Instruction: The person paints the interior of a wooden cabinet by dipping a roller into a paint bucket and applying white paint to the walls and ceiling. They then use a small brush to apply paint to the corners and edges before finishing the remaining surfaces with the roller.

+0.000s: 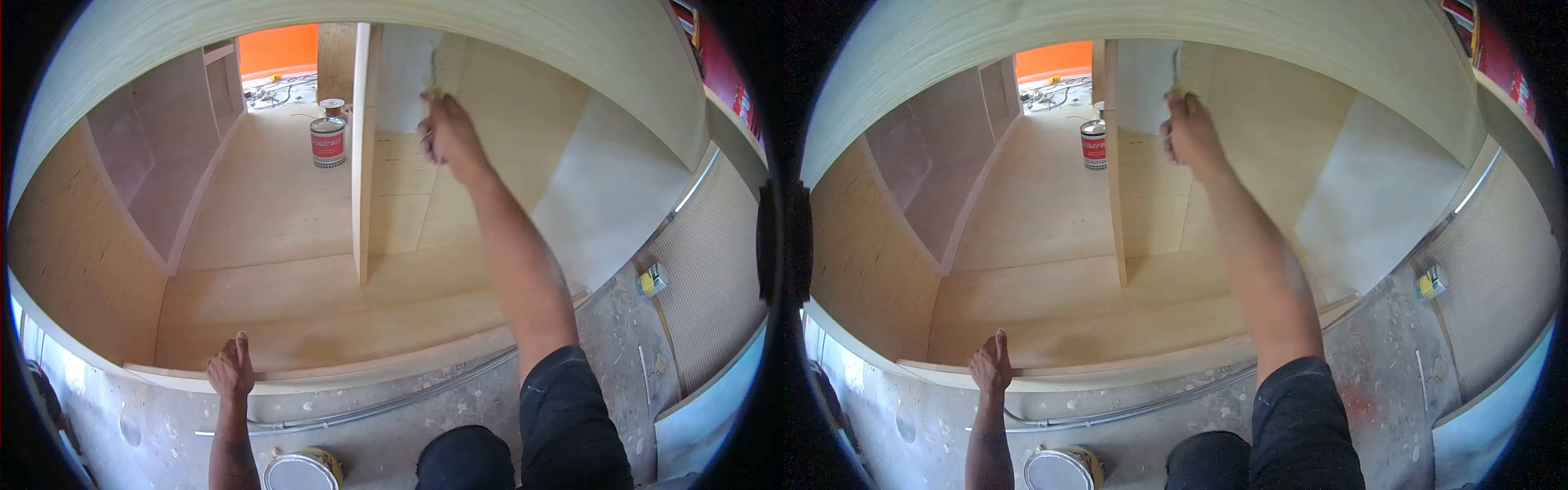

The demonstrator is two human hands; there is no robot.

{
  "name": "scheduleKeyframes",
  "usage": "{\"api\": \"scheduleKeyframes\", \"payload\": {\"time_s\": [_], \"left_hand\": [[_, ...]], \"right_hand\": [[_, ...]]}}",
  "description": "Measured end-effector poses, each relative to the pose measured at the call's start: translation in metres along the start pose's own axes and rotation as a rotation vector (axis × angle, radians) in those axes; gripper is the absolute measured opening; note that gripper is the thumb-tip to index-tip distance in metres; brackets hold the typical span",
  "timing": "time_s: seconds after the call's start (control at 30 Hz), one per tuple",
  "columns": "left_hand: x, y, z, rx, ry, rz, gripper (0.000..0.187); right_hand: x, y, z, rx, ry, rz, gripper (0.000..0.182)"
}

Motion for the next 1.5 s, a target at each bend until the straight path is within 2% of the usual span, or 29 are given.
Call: {"api": "scheduleKeyframes", "payload": {"time_s": [0.07,0.17,0.23,0.27,0.37,0.43,0.53,0.6,0.67,0.73,0.8,0.93,0.97,1.0,1.07,1.13,1.23,1.33,1.37,1.4,1.5], "left_hand": [[0.001,0.0,-0.002,-0.006,0.003,-0.011,0.064],[-0.001,-0.002,-0.003,-0.01,0.048,-0.008,0.063],[0.002,-0.001,-0.003,0.008,0.068,0.027,0.062],[0.004,-0.002,-0.001,0.005,0.056,0.012,0.062],[-0.004,-0.002,0.001,-0.014,0.016,0.018,0.06],[-0.007,-0.004,0.004,-0.015,0.001,0.046,0.059],[-0.009,-0.004,0.006,-0.045,0.022,0.029,0.057],[-0.011,-0.004,0.006,-0.051,0.011,0.04,0.058],[-0.01,-0.004,0.005,-0.052,-0.001,0.048,0.058],[-0.009,-0.004,0.005,-0.049,-0.011,0.052,0.059],[-0.01,-0.003,0.008,-0.069,-0.006,0.022,0.059],[-0.008,-0.003,0.007,-0.029,-0.02,0.084,0.058],[-0.008,-0.003,0.006,-0.029,-0.004,0.07,0.058],[-0.008,-0.004,0.007,-0.025,0.013,0.048,0.058],[-0.006,-0.004,0.01,-0.017,0.019,0.024,0.058],[-0.006,-0.005,0.007,-0.019,0.012,0.014,0.057],[-0.005,-0.005,0.005,-0.018,0.021,0.028,0.055],[-0.008,-0.005,0.005,0.005,0.007,0.06,0.053],[-0.01,-0.005,0.005,-0.004,-0.012,0.064,0.053],[-0.013,-0.006,0.007,-0.013,-0.026,0.065,0.052],[-0.015,-0.006,0.008,-0.043,-0.032,0.056,0.052]], "right_hand": [[-0.005,0.006,-0.017,-0.005,-0.019,0.021,0.047],[-0.007,0.001,-0.006,0.017,-0.094,0.041,0.047],[-0.007,-0.021,0.044,0.066,-0.231,0.08,0.045],[-0.009,-0.035,0.092,0.12,-0.329,0.078,0.045],[0.018,-0.129,0.192,0.366,-0.248,-0.075,0.041],[0.029,-0.174,0.215,0.576,-0.043,-0.118,0.042],[0.025,-0.163,0.2,0.496,0.001,-0.054,0.039],[0.011,-0.115,0.17,0.276,-0.028,0.0,0.037],[-0.006,-0.053,0.108,0.126,-0.118,0.061,0.032],[-0.011,-0.021,0.02,0.048,-0.114,0.038,0.035],[-0.024,0.007,-0.024,-0.01,-0.136,0.079,0.038],[-0.026,0.005,-0.022,-0.006,-0.092,0.067,0.042],[-0.025,0.001,-0.007,-0.026,-0.171,0.066,0.041],[-0.024,-0.009,0.016,-0.04,-0.251,0.067,0.04],[-0.017,-0.05,0.08,0.132,-0.316,0.098,0.039],[-0.01,-0.095,0.169,0.219,-0.408,0.036,0.04],[-0.002,-0.157,0.248,0.415,-0.25,-0.053,0.037],[-0.017,-0.15,0.249,0.4,-0.15,0.011,0.036],[-0.033,-0.119,0.218,-0.13,-0.648,0.098,0.037],[-0.045,-0.1,0.201,-0.151,-0.602,0.11,0.038],[-0.066,-0.035,0.076,0.028,-0.22,0.121,0.044]]}}
Point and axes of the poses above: each hand's wrist, its own y-axis towards the middle knuckle, its own x-axis out of the palm, z = x × y, the point moved 9 cm from there along y, towards the middle knuckle, and after that the axes turned 8 degrees about -z, right-handed, at the moved point
